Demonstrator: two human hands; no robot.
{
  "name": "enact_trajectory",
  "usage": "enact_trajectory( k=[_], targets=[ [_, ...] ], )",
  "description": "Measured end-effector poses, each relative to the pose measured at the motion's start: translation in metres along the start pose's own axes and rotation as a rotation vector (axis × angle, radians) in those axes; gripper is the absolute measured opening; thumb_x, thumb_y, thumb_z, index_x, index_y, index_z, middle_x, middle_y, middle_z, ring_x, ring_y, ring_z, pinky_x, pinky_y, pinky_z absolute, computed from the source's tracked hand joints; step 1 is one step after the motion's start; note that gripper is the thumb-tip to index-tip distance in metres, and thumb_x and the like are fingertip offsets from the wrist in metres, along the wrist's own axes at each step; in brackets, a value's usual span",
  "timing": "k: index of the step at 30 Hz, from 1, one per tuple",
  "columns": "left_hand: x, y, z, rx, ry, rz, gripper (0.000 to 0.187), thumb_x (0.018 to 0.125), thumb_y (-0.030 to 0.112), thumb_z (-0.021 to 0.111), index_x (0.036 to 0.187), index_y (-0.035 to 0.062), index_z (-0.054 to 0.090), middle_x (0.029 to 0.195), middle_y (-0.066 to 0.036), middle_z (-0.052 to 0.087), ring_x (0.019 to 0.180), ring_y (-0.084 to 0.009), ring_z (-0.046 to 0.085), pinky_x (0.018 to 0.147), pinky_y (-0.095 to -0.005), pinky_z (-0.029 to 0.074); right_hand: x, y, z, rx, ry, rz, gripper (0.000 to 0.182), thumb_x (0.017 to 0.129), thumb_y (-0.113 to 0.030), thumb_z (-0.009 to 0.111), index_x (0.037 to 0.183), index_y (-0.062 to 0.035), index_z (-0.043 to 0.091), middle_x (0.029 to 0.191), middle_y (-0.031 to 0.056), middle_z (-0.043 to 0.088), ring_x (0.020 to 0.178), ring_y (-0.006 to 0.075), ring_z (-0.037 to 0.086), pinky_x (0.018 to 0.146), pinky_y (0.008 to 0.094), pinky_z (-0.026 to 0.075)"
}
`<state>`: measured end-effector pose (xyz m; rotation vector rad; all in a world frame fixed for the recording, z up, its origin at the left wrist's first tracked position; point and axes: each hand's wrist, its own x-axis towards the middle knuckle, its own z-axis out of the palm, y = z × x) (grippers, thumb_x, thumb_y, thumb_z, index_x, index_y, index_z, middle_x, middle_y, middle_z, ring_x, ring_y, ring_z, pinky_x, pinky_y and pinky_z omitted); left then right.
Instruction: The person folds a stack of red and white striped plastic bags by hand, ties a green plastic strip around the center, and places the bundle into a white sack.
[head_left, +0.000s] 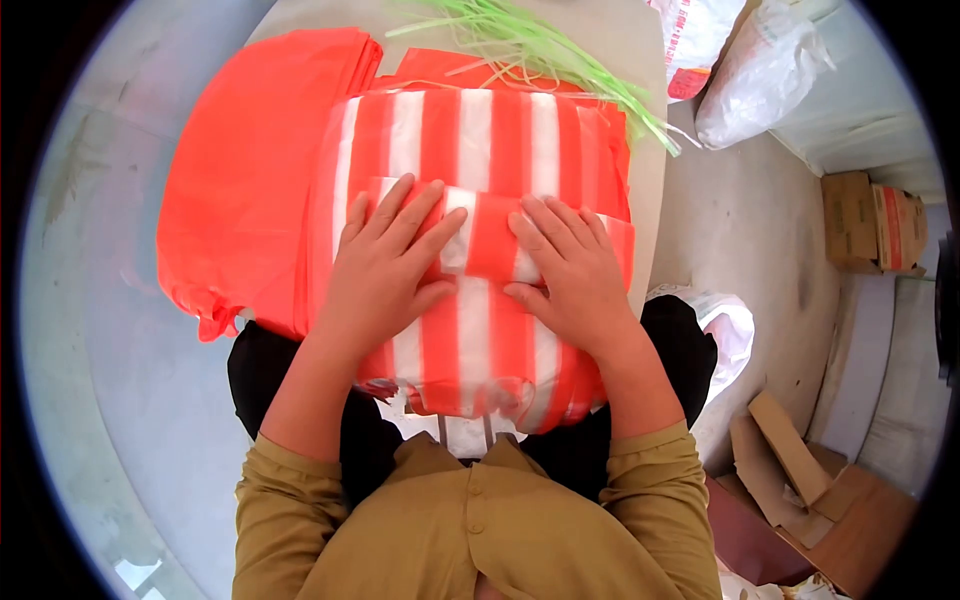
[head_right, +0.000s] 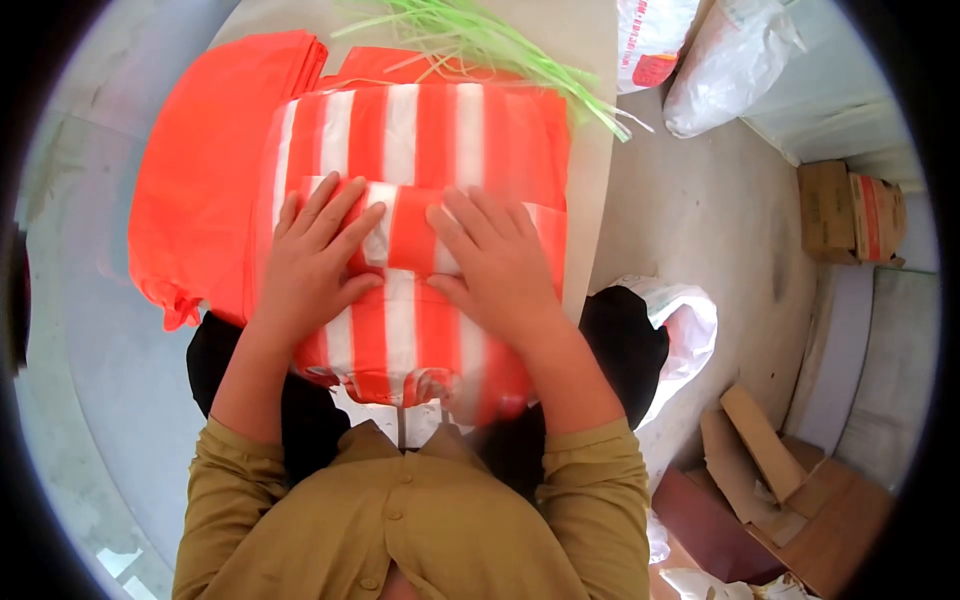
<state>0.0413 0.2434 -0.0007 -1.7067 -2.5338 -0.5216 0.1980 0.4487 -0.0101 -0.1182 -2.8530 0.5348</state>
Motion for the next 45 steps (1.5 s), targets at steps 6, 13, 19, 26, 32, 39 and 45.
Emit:
enact_trajectory(
  k=[6, 13, 19, 26, 32, 39, 45],
  targets=[
    [-0.001, -0.007, 0.004, 0.056, -0.004, 0.020, 0.073, 0.075, 0.028, 0.086, 0.142, 0.0174, 0.059, 0.151, -0.009, 0.054, 0.142, -0.0323, 0.048, 0.116, -0.0543, 0.037, 0.005, -0.001, -0.005, 0.011, 0.039, -0.089, 0.071, 0.070, -0.021, 0.086, 0.133, -0.0051, 0.059, 0.136, 0.0138, 0.060, 0.126, 0.0343, 0.055, 0.106, 0.0483, 0.044],
    [0.001, 0.000, 0.004, 0.091, -0.011, 0.051, 0.061, 0.081, 0.017, 0.076, 0.140, 0.0110, 0.059, 0.150, -0.009, 0.055, 0.142, -0.0296, 0.049, 0.116, -0.0515, 0.038, 0.007, -0.005, 0.000, -0.017, 0.034, -0.079, 0.069, 0.073, -0.024, 0.084, 0.135, -0.0060, 0.059, 0.139, 0.0142, 0.060, 0.126, 0.0339, 0.056, 0.108, 0.0488, 0.045],
    [-0.001, -0.002, 0.009, 0.108, 0.015, 0.097, 0.057, 0.083, 0.013, 0.072, 0.138, 0.0101, 0.060, 0.146, -0.009, 0.059, 0.139, -0.0285, 0.052, 0.115, -0.0494, 0.039, 0.008, -0.006, -0.003, -0.036, -0.013, -0.113, 0.069, 0.074, -0.027, 0.084, 0.135, -0.0066, 0.060, 0.138, 0.0138, 0.061, 0.124, 0.0345, 0.058, 0.108, 0.0488, 0.046],
    [0.001, 0.002, 0.013, 0.143, 0.062, 0.106, 0.049, 0.087, 0.013, 0.068, 0.136, 0.0097, 0.062, 0.142, -0.008, 0.062, 0.136, -0.0279, 0.056, 0.113, -0.0472, 0.042, 0.009, -0.015, 0.008, -0.069, 0.091, -0.148, 0.067, 0.067, -0.014, 0.084, 0.129, -0.0037, 0.061, 0.126, 0.0151, 0.063, 0.112, 0.0321, 0.061, 0.096, 0.0430, 0.053],
    [0.000, -0.001, 0.013, 0.155, 0.080, 0.114, 0.039, 0.094, 0.010, 0.057, 0.132, 0.0094, 0.064, 0.139, -0.007, 0.066, 0.131, -0.0267, 0.061, 0.106, -0.0450, 0.048, 0.008, -0.007, 0.017, -0.204, 0.177, -0.223, 0.045, 0.080, -0.010, 0.068, 0.124, -0.0020, 0.063, 0.123, 0.0151, 0.066, 0.109, 0.0304, 0.065, 0.092, 0.0397, 0.056],
    [-0.002, -0.008, 0.012, 0.134, 0.106, 0.099, 0.034, 0.092, 0.009, 0.058, 0.125, 0.0082, 0.068, 0.133, -0.008, 0.070, 0.126, -0.0270, 0.066, 0.101, -0.0441, 0.052, 0.001, -0.011, 0.009, -0.143, 0.138, -0.112, 0.039, 0.086, -0.008, 0.064, 0.125, -0.0045, 0.067, 0.125, 0.0130, 0.071, 0.115, 0.0300, 0.068, 0.096, 0.0404, 0.055],
    [-0.003, -0.022, 0.013, 0.151, 0.143, 0.013, 0.032, 0.090, 0.007, 0.060, 0.120, 0.0041, 0.070, 0.126, -0.011, 0.073, 0.121, -0.0288, 0.068, 0.097, -0.0429, 0.054, -0.001, -0.002, 0.009, -0.192, 0.180, -0.124, 0.036, 0.083, -0.007, 0.066, 0.119, -0.0033, 0.066, 0.121, 0.0126, 0.069, 0.108, 0.0286, 0.068, 0.089, 0.0385, 0.056]
  ],
)
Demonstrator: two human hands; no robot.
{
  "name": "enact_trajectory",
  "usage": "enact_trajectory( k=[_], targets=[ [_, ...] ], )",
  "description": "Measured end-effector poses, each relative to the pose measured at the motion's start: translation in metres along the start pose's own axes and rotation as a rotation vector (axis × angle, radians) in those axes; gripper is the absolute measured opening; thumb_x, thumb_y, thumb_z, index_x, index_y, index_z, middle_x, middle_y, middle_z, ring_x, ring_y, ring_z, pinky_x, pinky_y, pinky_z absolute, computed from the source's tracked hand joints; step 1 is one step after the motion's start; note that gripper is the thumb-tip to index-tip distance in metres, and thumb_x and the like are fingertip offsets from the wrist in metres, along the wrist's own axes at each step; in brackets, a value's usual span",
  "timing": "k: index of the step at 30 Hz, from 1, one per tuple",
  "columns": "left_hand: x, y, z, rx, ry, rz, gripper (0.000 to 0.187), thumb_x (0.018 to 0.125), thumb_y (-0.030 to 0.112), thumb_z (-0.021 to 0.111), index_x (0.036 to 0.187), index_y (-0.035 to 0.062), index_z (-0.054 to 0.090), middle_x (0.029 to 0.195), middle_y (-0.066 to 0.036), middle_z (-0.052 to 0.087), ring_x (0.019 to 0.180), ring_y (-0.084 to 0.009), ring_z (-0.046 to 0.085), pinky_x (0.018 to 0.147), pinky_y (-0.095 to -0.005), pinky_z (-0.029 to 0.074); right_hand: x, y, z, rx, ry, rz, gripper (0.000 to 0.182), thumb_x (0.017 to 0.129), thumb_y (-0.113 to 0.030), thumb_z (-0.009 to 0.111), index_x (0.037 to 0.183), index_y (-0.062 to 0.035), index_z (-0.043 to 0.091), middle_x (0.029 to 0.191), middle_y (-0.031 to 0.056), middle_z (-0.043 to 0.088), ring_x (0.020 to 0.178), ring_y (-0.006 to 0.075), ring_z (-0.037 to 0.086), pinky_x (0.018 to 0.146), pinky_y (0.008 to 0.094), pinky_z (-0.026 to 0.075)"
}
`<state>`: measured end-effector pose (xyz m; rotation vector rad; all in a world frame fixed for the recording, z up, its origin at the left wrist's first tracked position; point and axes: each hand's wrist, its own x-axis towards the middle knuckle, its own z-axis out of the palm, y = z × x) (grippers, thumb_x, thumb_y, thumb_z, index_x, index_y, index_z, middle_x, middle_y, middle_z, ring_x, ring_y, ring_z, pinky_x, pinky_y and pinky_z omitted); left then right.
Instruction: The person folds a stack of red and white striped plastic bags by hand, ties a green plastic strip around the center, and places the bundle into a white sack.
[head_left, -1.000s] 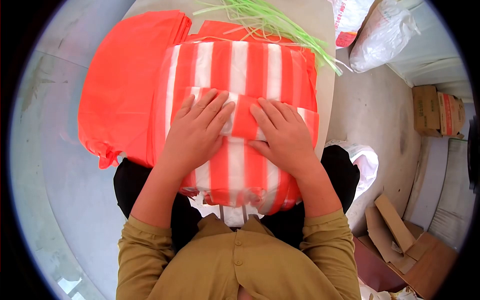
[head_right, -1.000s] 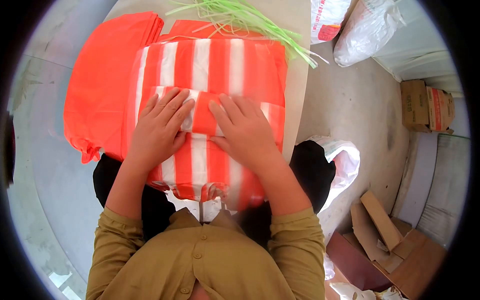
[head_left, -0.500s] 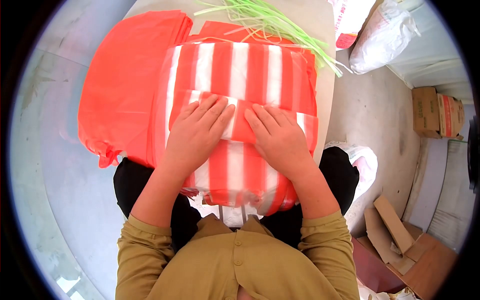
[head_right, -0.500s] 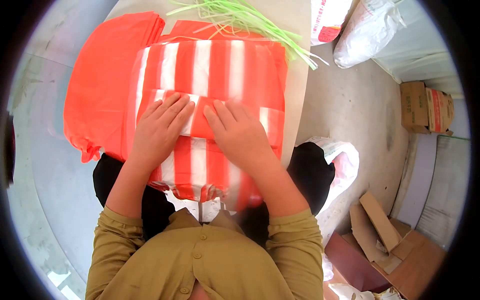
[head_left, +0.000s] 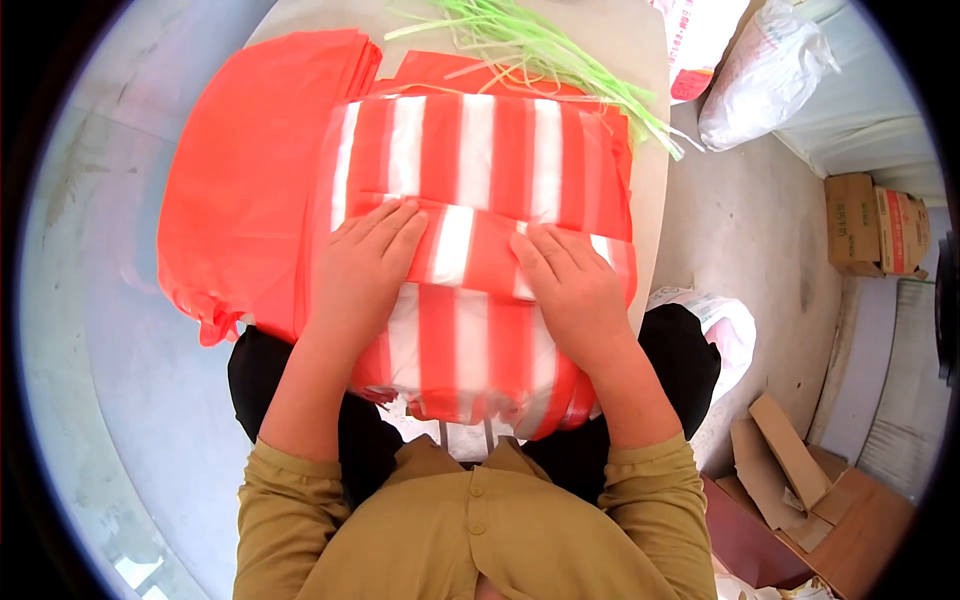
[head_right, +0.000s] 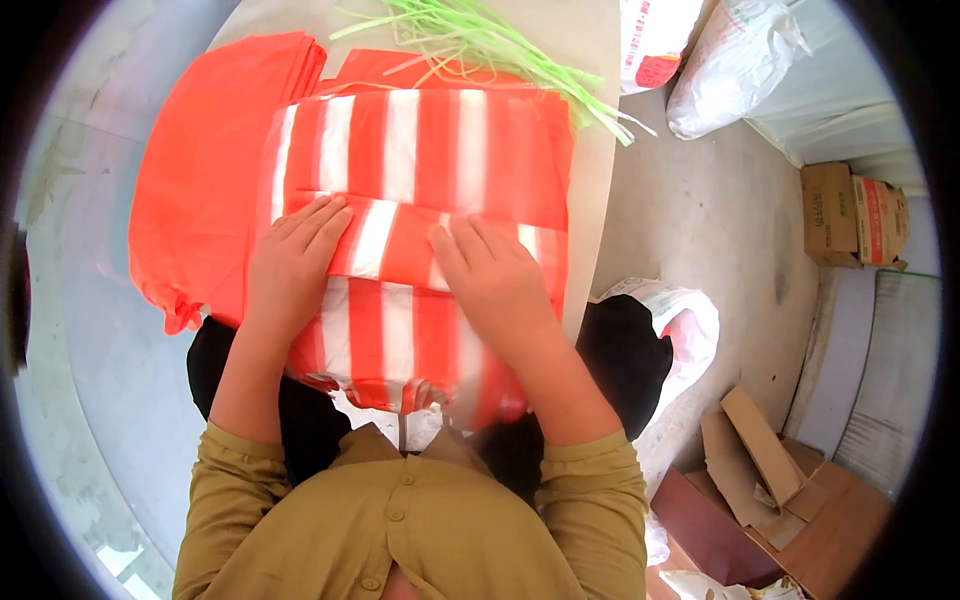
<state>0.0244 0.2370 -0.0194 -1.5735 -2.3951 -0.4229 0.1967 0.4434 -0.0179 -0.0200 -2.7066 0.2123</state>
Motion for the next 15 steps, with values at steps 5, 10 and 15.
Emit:
enact_trajectory(
  k=[5, 10, 15],
  targets=[
    [-0.003, 0.002, -0.005, 0.001, -0.025, -0.027, 0.034, 0.089, 0.005, 0.060, 0.121, 0.0048, 0.070, 0.125, -0.011, 0.073, 0.121, -0.0300, 0.068, 0.098, -0.0433, 0.054, -0.009, 0.010, -0.004, -0.043, 0.015, 0.023, 0.031, 0.083, -0.006, 0.066, 0.114, -0.0035, 0.067, 0.116, 0.0121, 0.069, 0.106, 0.0282, 0.068, 0.086, 0.0381, 0.056],
    [0.005, 0.027, -0.011, 0.113, 0.023, 0.052, 0.035, 0.090, 0.006, 0.060, 0.124, 0.0059, 0.068, 0.126, -0.009, 0.072, 0.122, -0.0290, 0.066, 0.100, -0.0452, 0.053, -0.007, 0.006, -0.007, -0.027, 0.076, 0.006, 0.027, 0.081, -0.006, 0.066, 0.109, -0.0042, 0.066, 0.108, 0.0093, 0.069, 0.101, 0.0252, 0.068, 0.081, 0.0357, 0.056],
    [0.001, 0.035, -0.003, -0.002, 0.047, 0.064, 0.032, 0.090, 0.008, 0.060, 0.121, 0.0056, 0.068, 0.124, -0.009, 0.072, 0.119, -0.0284, 0.067, 0.098, -0.0456, 0.053, -0.011, -0.001, -0.012, 0.016, 0.044, 0.015, 0.028, 0.084, -0.007, 0.064, 0.111, -0.0061, 0.070, 0.111, 0.0095, 0.075, 0.106, 0.0269, 0.072, 0.085, 0.0388, 0.058]
  ],
)
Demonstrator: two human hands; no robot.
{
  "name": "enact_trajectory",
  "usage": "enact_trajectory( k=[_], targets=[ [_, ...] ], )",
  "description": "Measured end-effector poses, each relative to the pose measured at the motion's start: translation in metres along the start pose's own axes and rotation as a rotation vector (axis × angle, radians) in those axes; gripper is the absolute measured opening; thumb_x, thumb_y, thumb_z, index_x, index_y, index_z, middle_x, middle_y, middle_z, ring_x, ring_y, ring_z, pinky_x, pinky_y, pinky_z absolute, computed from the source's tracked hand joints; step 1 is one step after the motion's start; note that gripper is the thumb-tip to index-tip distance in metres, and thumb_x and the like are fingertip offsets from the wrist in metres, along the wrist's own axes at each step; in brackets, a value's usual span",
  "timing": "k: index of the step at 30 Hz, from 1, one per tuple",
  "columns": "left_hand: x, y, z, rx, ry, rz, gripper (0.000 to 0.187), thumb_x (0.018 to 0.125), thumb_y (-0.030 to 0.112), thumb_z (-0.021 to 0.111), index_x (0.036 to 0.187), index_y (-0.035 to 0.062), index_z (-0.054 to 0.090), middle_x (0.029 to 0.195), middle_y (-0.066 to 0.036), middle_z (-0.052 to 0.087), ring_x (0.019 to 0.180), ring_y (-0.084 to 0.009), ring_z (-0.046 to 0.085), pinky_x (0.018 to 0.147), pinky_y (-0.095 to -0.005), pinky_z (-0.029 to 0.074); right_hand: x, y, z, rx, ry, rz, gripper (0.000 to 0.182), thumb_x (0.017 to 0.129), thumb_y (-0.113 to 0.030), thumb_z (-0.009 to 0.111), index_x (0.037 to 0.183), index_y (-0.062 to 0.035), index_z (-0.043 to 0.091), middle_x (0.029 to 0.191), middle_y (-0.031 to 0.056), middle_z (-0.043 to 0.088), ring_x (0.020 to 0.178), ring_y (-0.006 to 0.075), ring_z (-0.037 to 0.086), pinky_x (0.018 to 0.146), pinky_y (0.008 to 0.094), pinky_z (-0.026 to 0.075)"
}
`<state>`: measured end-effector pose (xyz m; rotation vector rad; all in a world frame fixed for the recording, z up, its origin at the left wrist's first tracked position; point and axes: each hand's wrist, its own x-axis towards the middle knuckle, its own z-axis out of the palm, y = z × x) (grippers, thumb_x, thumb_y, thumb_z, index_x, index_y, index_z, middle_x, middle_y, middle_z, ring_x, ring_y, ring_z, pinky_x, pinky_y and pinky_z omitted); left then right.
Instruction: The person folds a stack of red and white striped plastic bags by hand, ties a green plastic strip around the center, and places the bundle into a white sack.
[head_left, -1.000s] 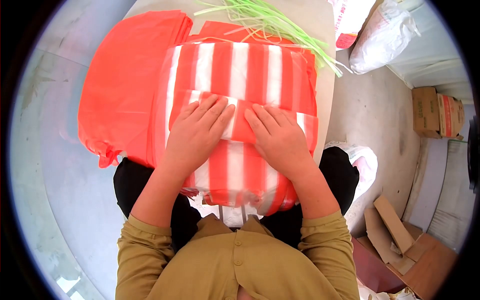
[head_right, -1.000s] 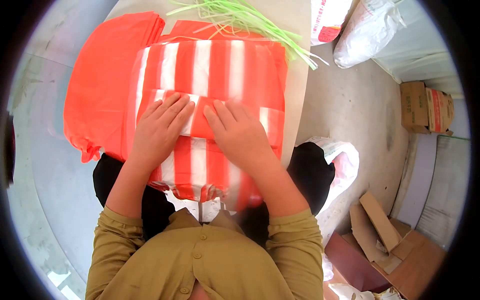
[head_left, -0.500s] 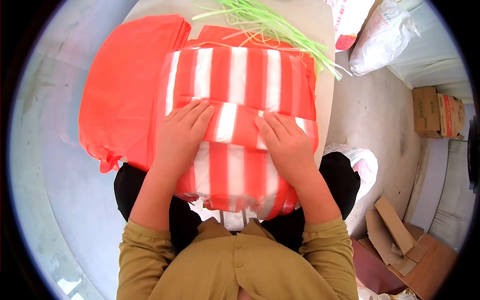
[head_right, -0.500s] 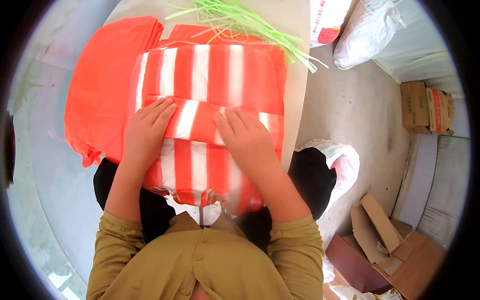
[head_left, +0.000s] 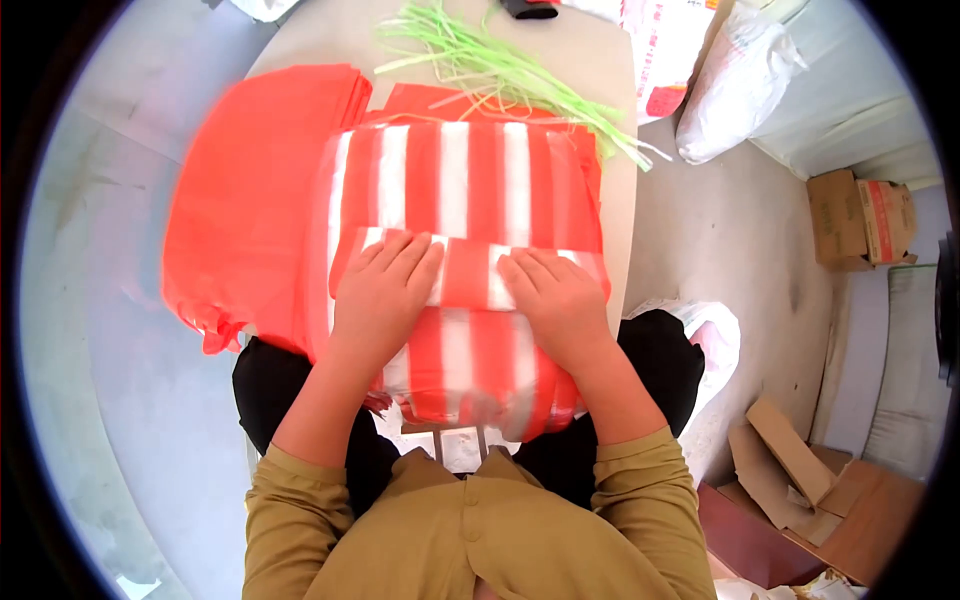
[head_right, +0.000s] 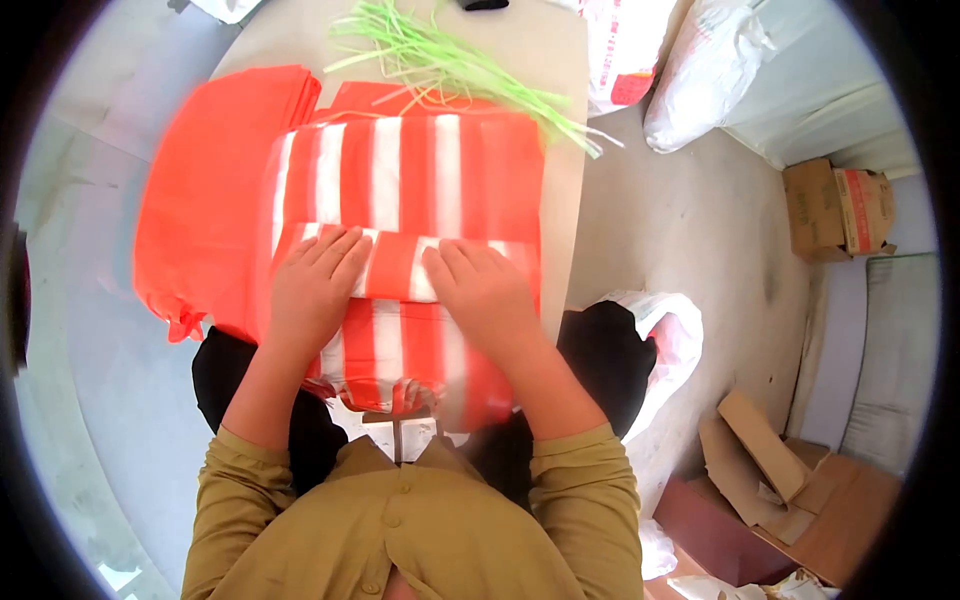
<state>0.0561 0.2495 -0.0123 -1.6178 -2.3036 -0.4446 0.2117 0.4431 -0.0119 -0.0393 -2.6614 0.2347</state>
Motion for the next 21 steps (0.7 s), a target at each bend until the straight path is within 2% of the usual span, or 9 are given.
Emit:
enact_trajectory(
  k=[4, 7, 9, 10, 12, 13, 16, 19, 21],
  targets=[
    [-0.003, 0.006, -0.013, -0.023, -0.014, -0.029, 0.029, 0.087, 0.007, 0.062, 0.115, 0.0056, 0.070, 0.108, -0.010, 0.075, 0.100, -0.0281, 0.073, 0.085, -0.0429, 0.056, -0.005, 0.006, -0.015, 0.016, -0.006, 0.037, 0.025, 0.082, -0.006, 0.065, 0.107, -0.0078, 0.069, 0.105, 0.0066, 0.074, 0.099, 0.0255, 0.072, 0.081, 0.0412, 0.057],
    [-0.001, 0.013, -0.036, -0.026, -0.314, -0.188, 0.024, 0.080, 0.007, 0.067, 0.104, 0.0038, 0.068, 0.091, -0.015, 0.072, 0.087, -0.0306, 0.071, 0.075, -0.0421, 0.056, -0.019, 0.033, -0.020, 0.047, -0.033, 0.142, 0.026, 0.081, -0.008, 0.070, 0.107, -0.0081, 0.068, 0.103, 0.0064, 0.074, 0.097, 0.0260, 0.071, 0.083, 0.0409, 0.056],
    [-0.003, 0.013, -0.046, -0.112, -0.283, -0.225, 0.024, 0.081, 0.008, 0.069, 0.105, 0.0041, 0.069, 0.087, -0.017, 0.070, 0.082, -0.0331, 0.069, 0.071, -0.0417, 0.055, -0.026, 0.046, -0.025, 0.103, 0.007, 0.238, 0.026, 0.083, -0.009, 0.073, 0.108, -0.0080, 0.068, 0.106, 0.0074, 0.072, 0.100, 0.0246, 0.070, 0.087, 0.0390, 0.055],
    [-0.002, 0.015, -0.051, -0.157, -0.268, -0.245, 0.024, 0.082, 0.009, 0.069, 0.105, 0.0042, 0.069, 0.084, -0.019, 0.068, 0.080, -0.0344, 0.068, 0.069, -0.0416, 0.055, -0.027, 0.044, -0.027, 0.222, 0.123, 0.333, 0.029, 0.085, -0.011, 0.074, 0.112, -0.0080, 0.067, 0.109, 0.0082, 0.071, 0.103, 0.0241, 0.069, 0.090, 0.0388, 0.054],
    [0.008, 0.021, -0.073, -0.350, -0.424, -0.442, 0.023, 0.086, 0.008, 0.070, 0.108, 0.0027, 0.070, 0.087, -0.015, 0.072, 0.082, -0.0308, 0.070, 0.072, -0.0383, 0.055, -0.028, 0.043, -0.032, 0.461, 0.356, 0.513, 0.035, 0.088, -0.016, 0.076, 0.120, -0.0081, 0.064, 0.115, 0.0100, 0.069, 0.109, 0.0231, 0.067, 0.096, 0.0384, 0.052],
    [0.013, 0.025, -0.082, -0.450, -0.504, -0.543, 0.023, 0.088, 0.008, 0.070, 0.110, 0.0019, 0.070, 0.089, -0.014, 0.073, 0.083, -0.0291, 0.072, 0.074, -0.0367, 0.056, -0.029, 0.048, -0.023, 0.819, 0.534, 0.501, 0.056, 0.093, -0.018, 0.074, 0.143, -0.0102, 0.050, 0.125, 0.0122, 0.064, 0.115, 0.0240, 0.063, 0.102, 0.0401, 0.050],
    [-0.005, 0.031, -0.070, -1.299, -0.407, -0.876, 0.020, 0.093, 0.006, 0.069, 0.112, 0.0000, 0.071, 0.099, -0.008, 0.076, 0.091, -0.0233, 0.073, 0.082, -0.0335, 0.057, -0.024, 0.046, -0.025, 1.375, 0.699, 0.540, 0.081, 0.094, -0.015, 0.073, 0.159, -0.0106, 0.027, 0.135, 0.0145, 0.061, 0.114, 0.0253, 0.063, 0.103, 0.0419, 0.050],
    [-0.021, 0.043, -0.051, -1.771, -0.396, -1.030, 0.031, 0.095, 0.004, 0.069, 0.124, -0.0023, 0.064, 0.116, -0.009, 0.072, 0.106, -0.0210, 0.070, 0.092, -0.0370, 0.058, -0.025, 0.038, -0.020, 2.021, 0.068, 0.739, 0.090, 0.095, -0.014, 0.070, 0.164, -0.0099, 0.012, 0.147, 0.0179, 0.053, 0.124, 0.0259, 0.060, 0.105, 0.0413, 0.049],
    [-0.023, 0.061, -0.040, -1.746, -0.355, -1.130, 0.040, 0.095, 0.003, 0.069, 0.133, -0.0018, 0.056, 0.124, -0.012, 0.069, 0.110, -0.0220, 0.069, 0.094, -0.0388, 0.058, -0.017, 0.017, -0.020, 1.640, -0.247, 0.721, 0.095, 0.095, -0.016, 0.069, 0.165, -0.0103, 0.006, 0.152, 0.0205, 0.049, 0.132, 0.0293, 0.056, 0.108, 0.0416, 0.048]
  ],
)
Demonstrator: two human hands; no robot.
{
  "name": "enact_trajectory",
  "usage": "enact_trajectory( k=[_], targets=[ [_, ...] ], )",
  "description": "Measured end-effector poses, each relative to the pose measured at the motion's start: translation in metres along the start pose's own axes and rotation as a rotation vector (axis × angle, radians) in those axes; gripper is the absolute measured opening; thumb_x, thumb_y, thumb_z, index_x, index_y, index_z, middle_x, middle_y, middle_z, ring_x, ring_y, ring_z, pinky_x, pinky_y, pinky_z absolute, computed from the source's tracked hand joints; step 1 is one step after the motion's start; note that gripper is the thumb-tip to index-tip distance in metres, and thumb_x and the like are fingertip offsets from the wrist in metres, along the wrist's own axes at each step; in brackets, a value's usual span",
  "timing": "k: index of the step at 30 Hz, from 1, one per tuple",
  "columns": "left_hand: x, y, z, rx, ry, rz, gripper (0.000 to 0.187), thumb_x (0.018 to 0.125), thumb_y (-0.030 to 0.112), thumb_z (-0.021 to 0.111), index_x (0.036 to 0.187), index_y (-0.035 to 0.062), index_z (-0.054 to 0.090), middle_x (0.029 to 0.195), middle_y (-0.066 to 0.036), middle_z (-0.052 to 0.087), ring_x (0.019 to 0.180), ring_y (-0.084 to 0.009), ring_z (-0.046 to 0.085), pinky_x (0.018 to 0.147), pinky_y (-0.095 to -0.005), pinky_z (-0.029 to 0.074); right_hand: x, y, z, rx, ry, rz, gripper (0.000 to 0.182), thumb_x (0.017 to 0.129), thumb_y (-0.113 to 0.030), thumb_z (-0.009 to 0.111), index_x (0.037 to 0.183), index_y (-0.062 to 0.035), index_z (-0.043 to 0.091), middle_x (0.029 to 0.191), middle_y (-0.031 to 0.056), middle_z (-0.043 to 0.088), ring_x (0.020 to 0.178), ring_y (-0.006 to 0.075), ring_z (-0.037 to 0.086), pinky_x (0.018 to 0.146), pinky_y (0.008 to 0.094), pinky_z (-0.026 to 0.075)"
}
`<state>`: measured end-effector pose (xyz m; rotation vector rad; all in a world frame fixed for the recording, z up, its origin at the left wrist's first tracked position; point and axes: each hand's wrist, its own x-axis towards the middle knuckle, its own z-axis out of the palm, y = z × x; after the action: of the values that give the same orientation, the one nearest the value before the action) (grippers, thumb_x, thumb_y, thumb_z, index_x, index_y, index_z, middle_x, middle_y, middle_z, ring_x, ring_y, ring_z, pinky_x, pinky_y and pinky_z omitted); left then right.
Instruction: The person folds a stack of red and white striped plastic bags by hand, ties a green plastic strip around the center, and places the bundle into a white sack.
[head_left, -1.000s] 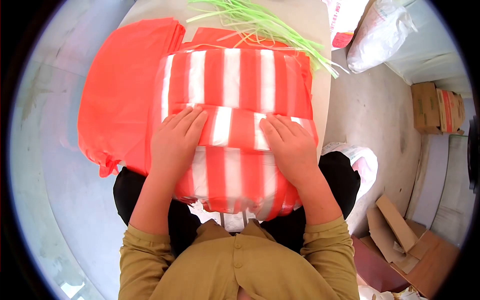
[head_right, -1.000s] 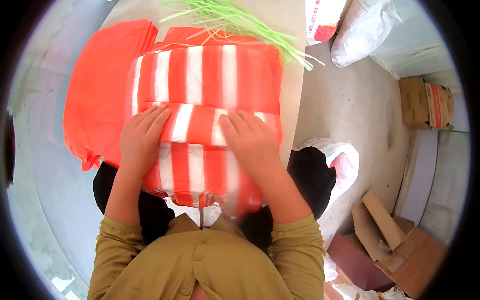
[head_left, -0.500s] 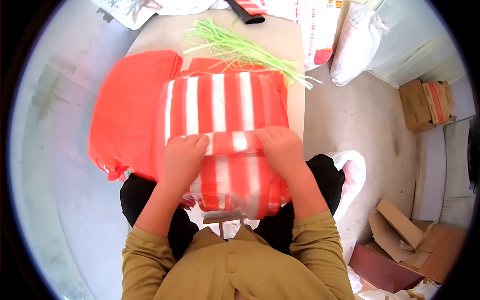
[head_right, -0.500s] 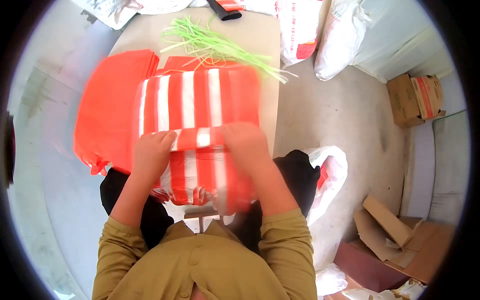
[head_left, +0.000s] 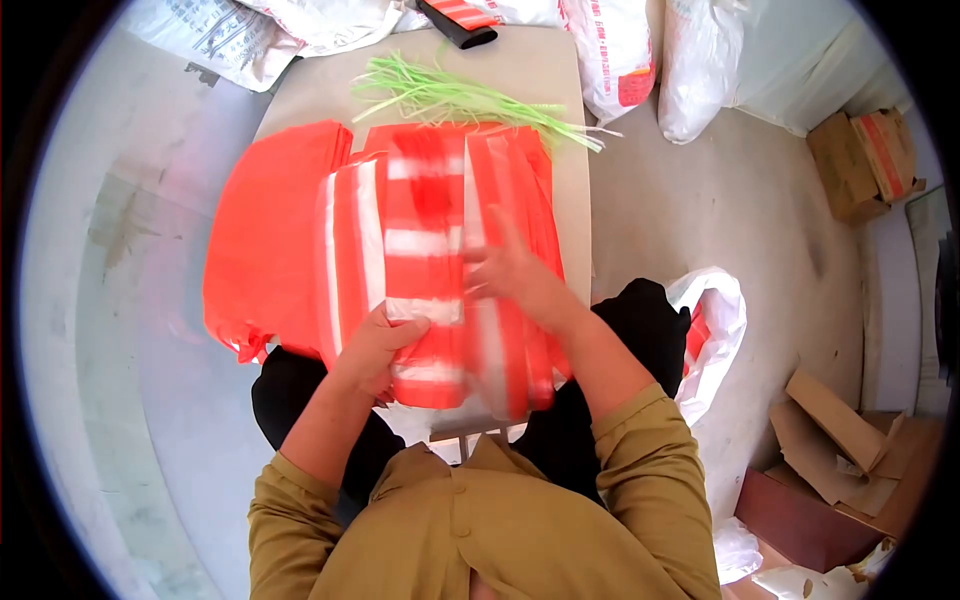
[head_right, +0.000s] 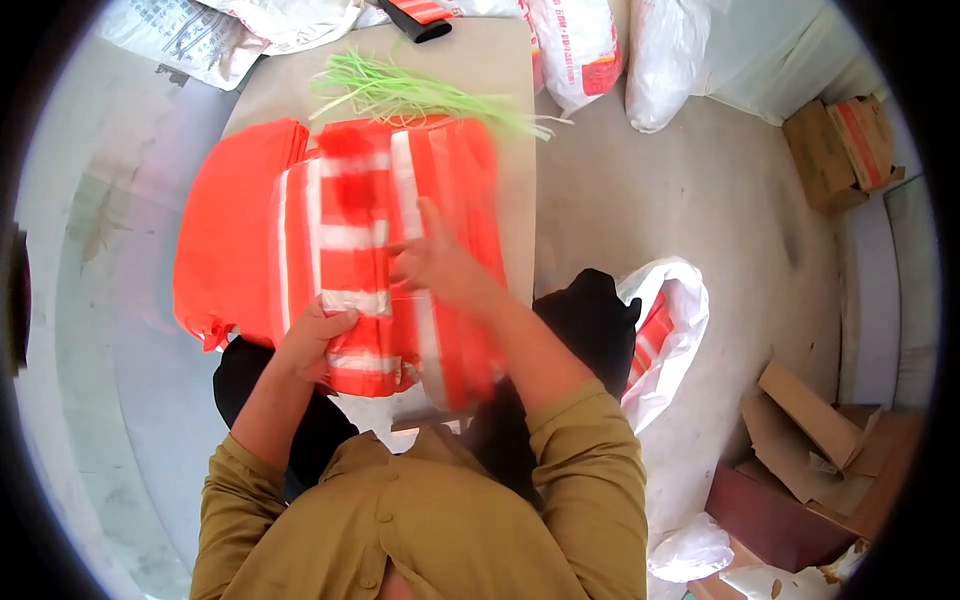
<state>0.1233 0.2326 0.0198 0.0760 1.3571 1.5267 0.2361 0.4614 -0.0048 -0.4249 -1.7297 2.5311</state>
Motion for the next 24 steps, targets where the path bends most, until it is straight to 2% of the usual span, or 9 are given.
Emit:
enact_trajectory(
  k=[1, 2, 4, 7, 11, 13, 14, 20, 24],
  targets=[
    [0.002, -0.006, 0.006, -0.017, 0.044, -0.012, 0.046, 0.095, 0.003, 0.068, 0.138, -0.0016, 0.053, 0.129, -0.014, 0.067, 0.112, -0.0225, 0.068, 0.095, -0.0398, 0.058, 0.001, 0.001, 0.012, -0.217, -0.030, 0.072, 0.097, 0.094, -0.017, 0.069, 0.166, -0.0105, 0.003, 0.154, 0.0218, 0.047, 0.136, 0.0311, 0.054, 0.109, 0.0418, 0.047],
    [0.005, -0.011, 0.006, -0.003, 0.040, -0.052, 0.064, 0.093, 0.001, 0.069, 0.149, -0.0004, 0.039, 0.139, -0.016, 0.059, 0.117, -0.0235, 0.065, 0.098, -0.0414, 0.057, 0.003, 0.012, 0.018, -0.304, -0.008, 0.004, 0.096, 0.094, -0.017, 0.068, 0.166, -0.0107, 0.005, 0.154, 0.0219, 0.047, 0.136, 0.0319, 0.053, 0.109, 0.0415, 0.047],
    [0.004, -0.018, 0.013, 0.078, 0.125, 0.004, 0.075, 0.091, -0.002, 0.069, 0.155, 0.0017, 0.031, 0.143, -0.017, 0.055, 0.119, -0.0234, 0.063, 0.098, -0.0401, 0.056, 0.009, 0.031, 0.024, -0.476, 0.037, -0.137, 0.095, 0.093, -0.017, 0.068, 0.167, -0.0112, 0.008, 0.155, 0.0222, 0.046, 0.137, 0.0334, 0.053, 0.109, 0.0408, 0.048],
    [0.000, -0.023, 0.015, 0.185, 0.160, 0.145, 0.093, 0.088, -0.005, 0.069, 0.163, 0.0063, 0.016, 0.149, -0.017, 0.048, 0.124, -0.0231, 0.058, 0.099, -0.0378, 0.055, 0.011, 0.035, 0.018, -0.668, -0.041, -0.317, 0.083, 0.091, -0.016, 0.069, 0.163, -0.0094, 0.027, 0.150, 0.0214, 0.051, 0.128, 0.0337, 0.057, 0.103, 0.0388, 0.050],
    [-0.001, -0.031, 0.012, 0.244, 0.106, 0.268, 0.105, 0.086, -0.007, 0.066, 0.168, 0.0134, 0.002, 0.157, -0.017, 0.037, 0.132, -0.0234, 0.051, 0.099, -0.0354, 0.054, 0.004, 0.026, 0.021, -0.861, -0.027, -0.279, 0.061, 0.092, -0.018, 0.068, 0.149, -0.0084, 0.050, 0.139, 0.0189, 0.056, 0.121, 0.0340, 0.060, 0.099, 0.0402, 0.052],
    [-0.004, -0.023, 0.018, 0.246, 0.081, 0.222, 0.104, 0.086, -0.010, 0.064, 0.168, 0.0152, 0.004, 0.159, -0.017, 0.035, 0.135, -0.0238, 0.049, 0.103, -0.0357, 0.052, 0.000, 0.011, 0.029, -0.902, -0.008, -0.150, 0.054, 0.092, -0.019, 0.068, 0.144, -0.0089, 0.055, 0.137, 0.0165, 0.057, 0.122, 0.0354, 0.060, 0.100, 0.0438, 0.052],
    [-0.002, -0.026, 0.016, 0.237, 0.068, 0.237, 0.104, 0.086, -0.010, 0.063, 0.168, 0.0154, 0.005, 0.159, -0.016, 0.035, 0.135, -0.0238, 0.049, 0.103, -0.0358, 0.052, 0.000, 0.018, 0.028, -0.942, 0.056, -0.260, 0.049, 0.093, -0.019, 0.069, 0.139, -0.0082, 0.059, 0.136, 0.0151, 0.058, 0.117, 0.0335, 0.063, 0.096, 0.0444, 0.054],
    [0.003, -0.037, 0.005, 0.237, 0.031, 0.257, 0.094, 0.087, -0.012, 0.062, 0.166, 0.0084, 0.017, 0.161, -0.015, 0.035, 0.140, -0.0227, 0.045, 0.111, -0.0344, 0.045, 0.007, 0.018, -0.003, -1.031, 0.353, -0.483, 0.032, 0.092, -0.016, 0.069, 0.122, -0.0044, 0.068, 0.123, 0.0159, 0.065, 0.116, 0.0353, 0.063, 0.097, 0.0438, 0.053],
    [0.001, -0.037, 0.000, 0.225, -0.009, 0.241, 0.088, 0.087, -0.011, 0.063, 0.165, 0.0057, 0.024, 0.161, -0.015, 0.036, 0.141, -0.0219, 0.043, 0.114, -0.0342, 0.041, 0.009, 0.016, -0.027, -1.040, 0.439, -0.415, 0.027, 0.092, -0.014, 0.069, 0.117, -0.0025, 0.070, 0.119, 0.0164, 0.068, 0.115, 0.0359, 0.063, 0.098, 0.0436, 0.053]
  ],
)
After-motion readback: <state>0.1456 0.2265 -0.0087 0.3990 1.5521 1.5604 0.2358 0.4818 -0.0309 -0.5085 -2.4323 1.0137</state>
